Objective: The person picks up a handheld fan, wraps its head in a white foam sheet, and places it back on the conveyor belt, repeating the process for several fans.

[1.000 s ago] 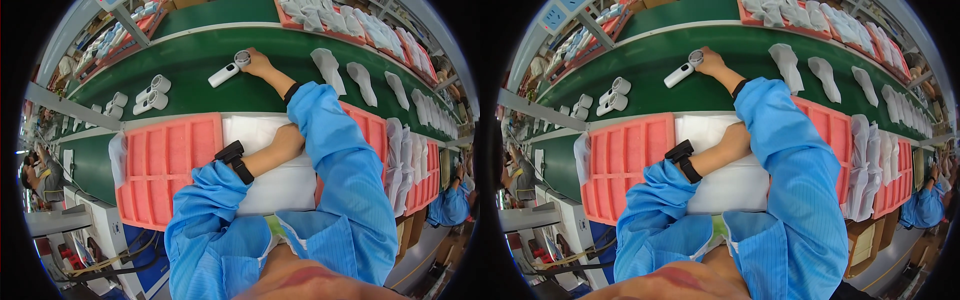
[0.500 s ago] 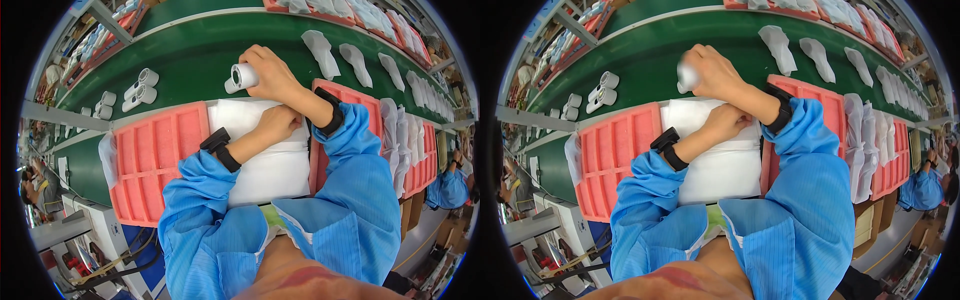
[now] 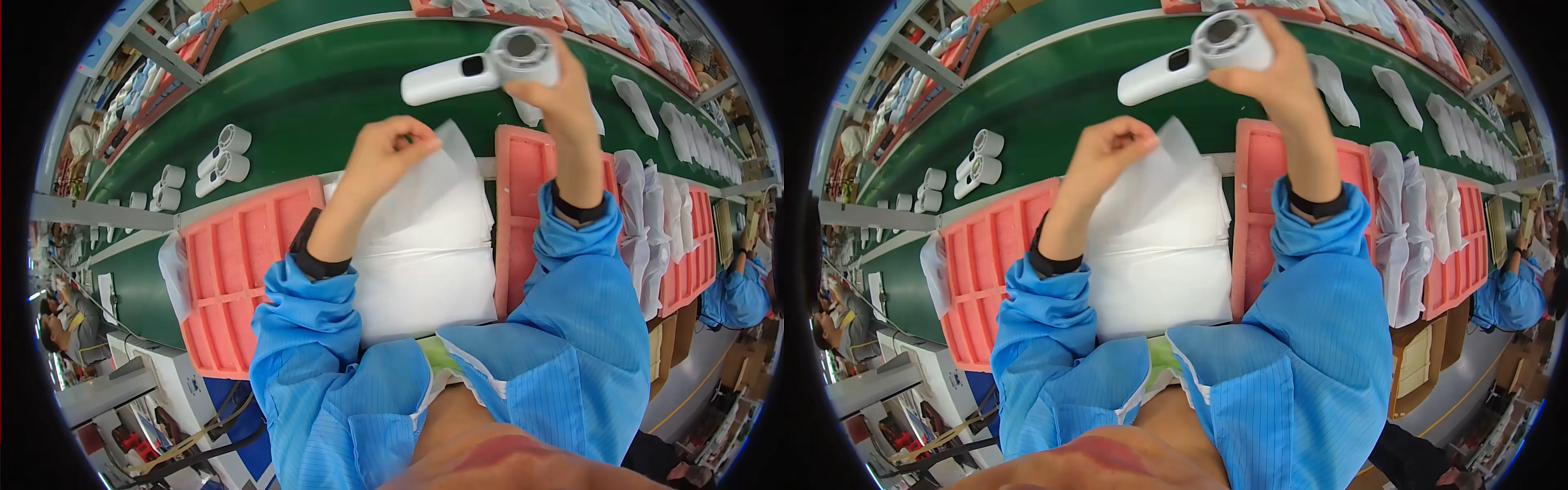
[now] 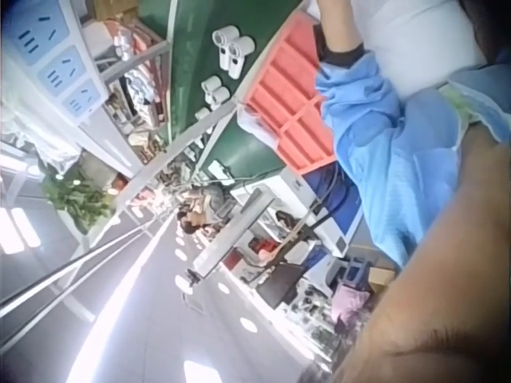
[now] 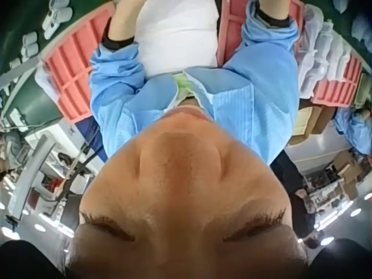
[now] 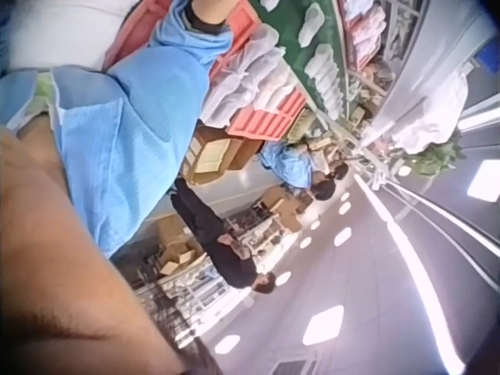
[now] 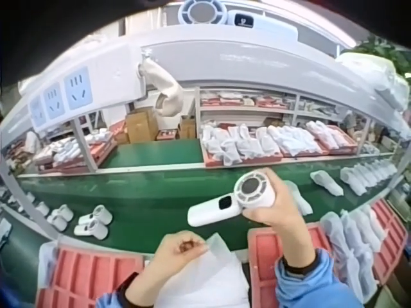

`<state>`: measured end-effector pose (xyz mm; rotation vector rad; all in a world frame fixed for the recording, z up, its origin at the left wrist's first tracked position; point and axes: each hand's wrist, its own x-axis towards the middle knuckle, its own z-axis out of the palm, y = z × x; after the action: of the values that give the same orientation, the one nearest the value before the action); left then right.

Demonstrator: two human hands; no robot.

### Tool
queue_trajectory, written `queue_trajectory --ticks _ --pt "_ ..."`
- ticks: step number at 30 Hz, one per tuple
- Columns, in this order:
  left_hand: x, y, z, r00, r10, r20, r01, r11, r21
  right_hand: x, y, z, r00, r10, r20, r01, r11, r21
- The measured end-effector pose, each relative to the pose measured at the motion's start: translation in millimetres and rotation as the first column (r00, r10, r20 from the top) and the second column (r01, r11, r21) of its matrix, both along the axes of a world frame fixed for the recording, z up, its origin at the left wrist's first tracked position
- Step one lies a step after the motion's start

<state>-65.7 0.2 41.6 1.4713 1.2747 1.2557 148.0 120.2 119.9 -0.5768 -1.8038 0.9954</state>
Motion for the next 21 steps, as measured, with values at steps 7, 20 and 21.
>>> queue_trajectory --ticks 7,20,21 --pt "-13 -17 51 0.976 0.108 0.188 -0.094 0.992 -0.081 22 -23 24 0.972 0.103 0.211 -0.151 0.963 0.222" --pt "10 -38 64 0.827 0.141 0.545 -0.255 0.957 0.139 -59 -80 -20 0.962 -0.087 0.259 -0.048 0.879 0.475" --pt "17 -40 64 0.868 0.185 0.461 -0.298 0.936 0.185 -58 -82 -20 0.955 -0.116 0.272 -0.035 0.869 0.493"
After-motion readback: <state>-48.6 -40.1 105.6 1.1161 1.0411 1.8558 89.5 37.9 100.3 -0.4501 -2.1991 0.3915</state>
